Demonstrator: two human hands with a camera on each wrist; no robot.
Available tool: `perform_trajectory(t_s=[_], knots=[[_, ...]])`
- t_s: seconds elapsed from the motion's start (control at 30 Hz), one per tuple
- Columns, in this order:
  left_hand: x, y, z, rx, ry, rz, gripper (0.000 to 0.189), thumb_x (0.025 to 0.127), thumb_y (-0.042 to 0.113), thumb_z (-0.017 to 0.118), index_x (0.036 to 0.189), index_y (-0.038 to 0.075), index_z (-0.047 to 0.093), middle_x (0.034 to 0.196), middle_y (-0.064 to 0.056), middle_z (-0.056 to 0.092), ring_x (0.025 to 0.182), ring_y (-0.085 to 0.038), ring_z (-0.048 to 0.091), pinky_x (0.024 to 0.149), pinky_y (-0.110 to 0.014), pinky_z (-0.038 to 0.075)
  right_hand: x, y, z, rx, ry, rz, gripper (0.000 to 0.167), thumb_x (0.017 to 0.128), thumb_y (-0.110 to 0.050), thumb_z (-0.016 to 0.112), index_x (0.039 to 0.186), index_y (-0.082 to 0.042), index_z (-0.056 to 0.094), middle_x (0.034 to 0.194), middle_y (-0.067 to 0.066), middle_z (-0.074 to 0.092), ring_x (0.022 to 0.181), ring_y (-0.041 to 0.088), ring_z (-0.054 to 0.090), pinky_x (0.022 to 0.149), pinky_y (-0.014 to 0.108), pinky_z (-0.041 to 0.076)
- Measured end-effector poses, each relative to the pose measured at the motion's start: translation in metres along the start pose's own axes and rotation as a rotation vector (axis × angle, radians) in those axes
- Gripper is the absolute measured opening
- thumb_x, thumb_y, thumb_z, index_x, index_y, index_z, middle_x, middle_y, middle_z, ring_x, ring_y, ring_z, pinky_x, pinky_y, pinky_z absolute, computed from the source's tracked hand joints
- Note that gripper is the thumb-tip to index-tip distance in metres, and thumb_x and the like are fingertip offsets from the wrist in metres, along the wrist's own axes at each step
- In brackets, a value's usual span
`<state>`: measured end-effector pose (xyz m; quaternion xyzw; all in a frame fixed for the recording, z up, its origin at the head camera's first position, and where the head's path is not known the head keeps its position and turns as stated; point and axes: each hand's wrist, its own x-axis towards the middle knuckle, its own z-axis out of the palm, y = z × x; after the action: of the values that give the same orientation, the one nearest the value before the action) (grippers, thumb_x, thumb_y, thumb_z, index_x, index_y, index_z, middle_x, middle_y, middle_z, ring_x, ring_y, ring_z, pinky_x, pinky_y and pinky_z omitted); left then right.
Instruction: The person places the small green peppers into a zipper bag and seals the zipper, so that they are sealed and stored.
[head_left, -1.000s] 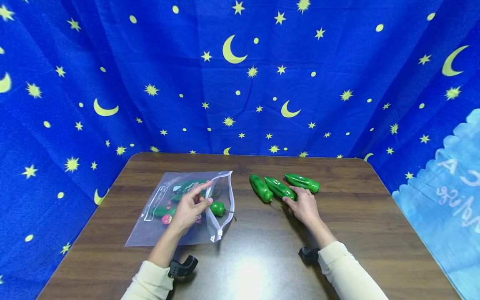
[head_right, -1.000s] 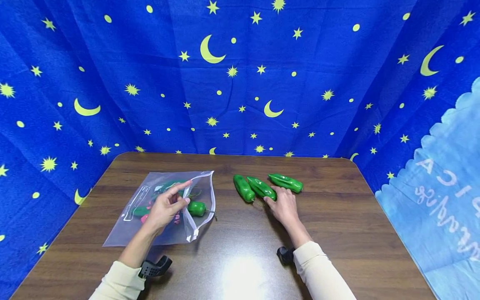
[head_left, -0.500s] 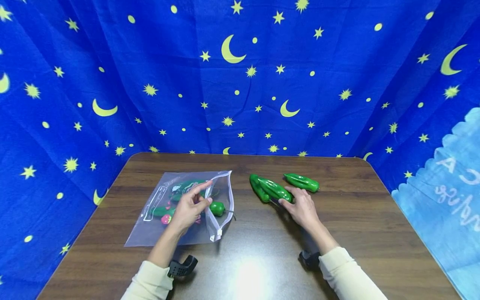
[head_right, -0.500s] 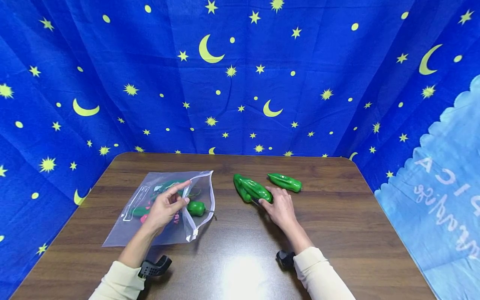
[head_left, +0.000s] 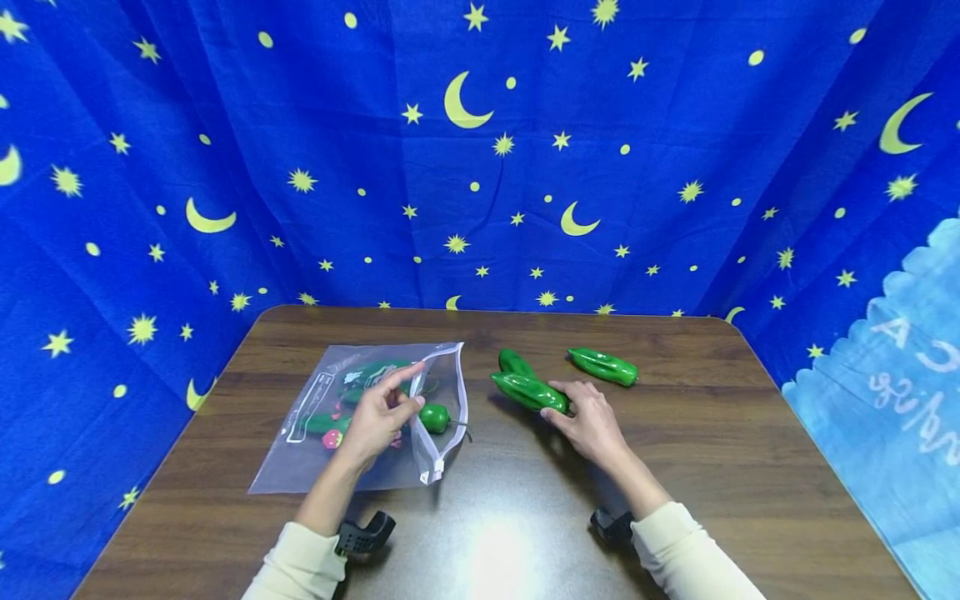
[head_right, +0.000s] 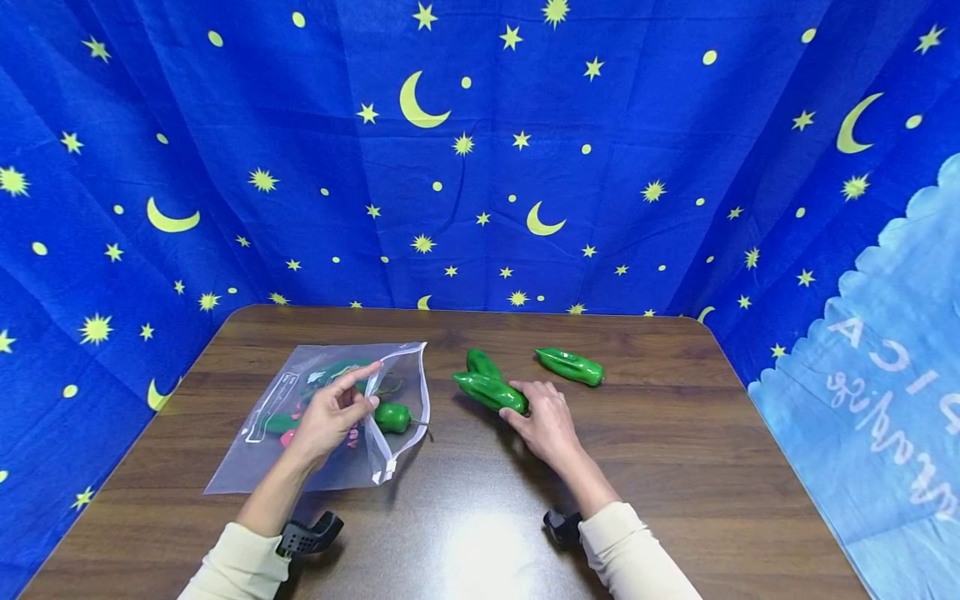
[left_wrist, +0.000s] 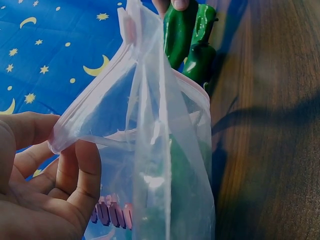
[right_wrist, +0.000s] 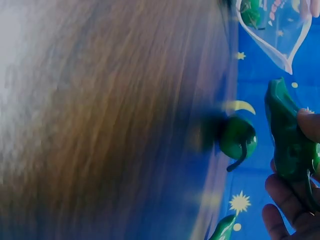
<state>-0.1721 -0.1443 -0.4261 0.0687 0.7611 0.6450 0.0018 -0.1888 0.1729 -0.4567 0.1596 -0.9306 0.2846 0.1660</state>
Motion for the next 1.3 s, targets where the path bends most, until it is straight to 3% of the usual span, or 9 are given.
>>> perform_trajectory(t_s=[0.6,0.93,1.3], knots=[[-0.001,-0.001,-0.001,-0.006,0.002,-0.005,0.050,0.087,0.002,0.061,0.135,0.012,0.051,0.071,-0.001,0.042,0.050,-0.004,0.039,0.035,-0.022,0.036,-0.006,-0.020,0.011,-0.015,-0.088,-0.131,0.044,0.076,-0.026,0.077,0.115,-0.010,0.066,0.099,0.004,0.069,0.086,0.014,0.054,0.073,0.031,0.042],[0.000,-0.002,-0.001,0.007,0.011,0.031,0.049,0.086,0.001,0.061,0.134,0.009,0.052,0.072,-0.001,0.042,0.056,-0.004,0.040,0.039,-0.018,0.034,-0.006,-0.026,0.016,-0.001,-0.119,-0.175,0.046,0.075,-0.025,0.078,0.116,-0.010,0.066,0.099,0.002,0.069,0.088,0.016,0.056,0.079,0.035,0.044],[0.000,-0.001,-0.002,0.003,0.003,0.023,0.050,0.086,0.001,0.062,0.134,0.009,0.052,0.072,-0.001,0.042,0.053,-0.004,0.039,0.037,-0.019,0.034,-0.003,-0.038,0.024,-0.001,-0.151,-0.205,0.045,0.076,-0.026,0.076,0.117,-0.009,0.065,0.101,0.004,0.068,0.097,0.022,0.059,0.083,0.040,0.046]])
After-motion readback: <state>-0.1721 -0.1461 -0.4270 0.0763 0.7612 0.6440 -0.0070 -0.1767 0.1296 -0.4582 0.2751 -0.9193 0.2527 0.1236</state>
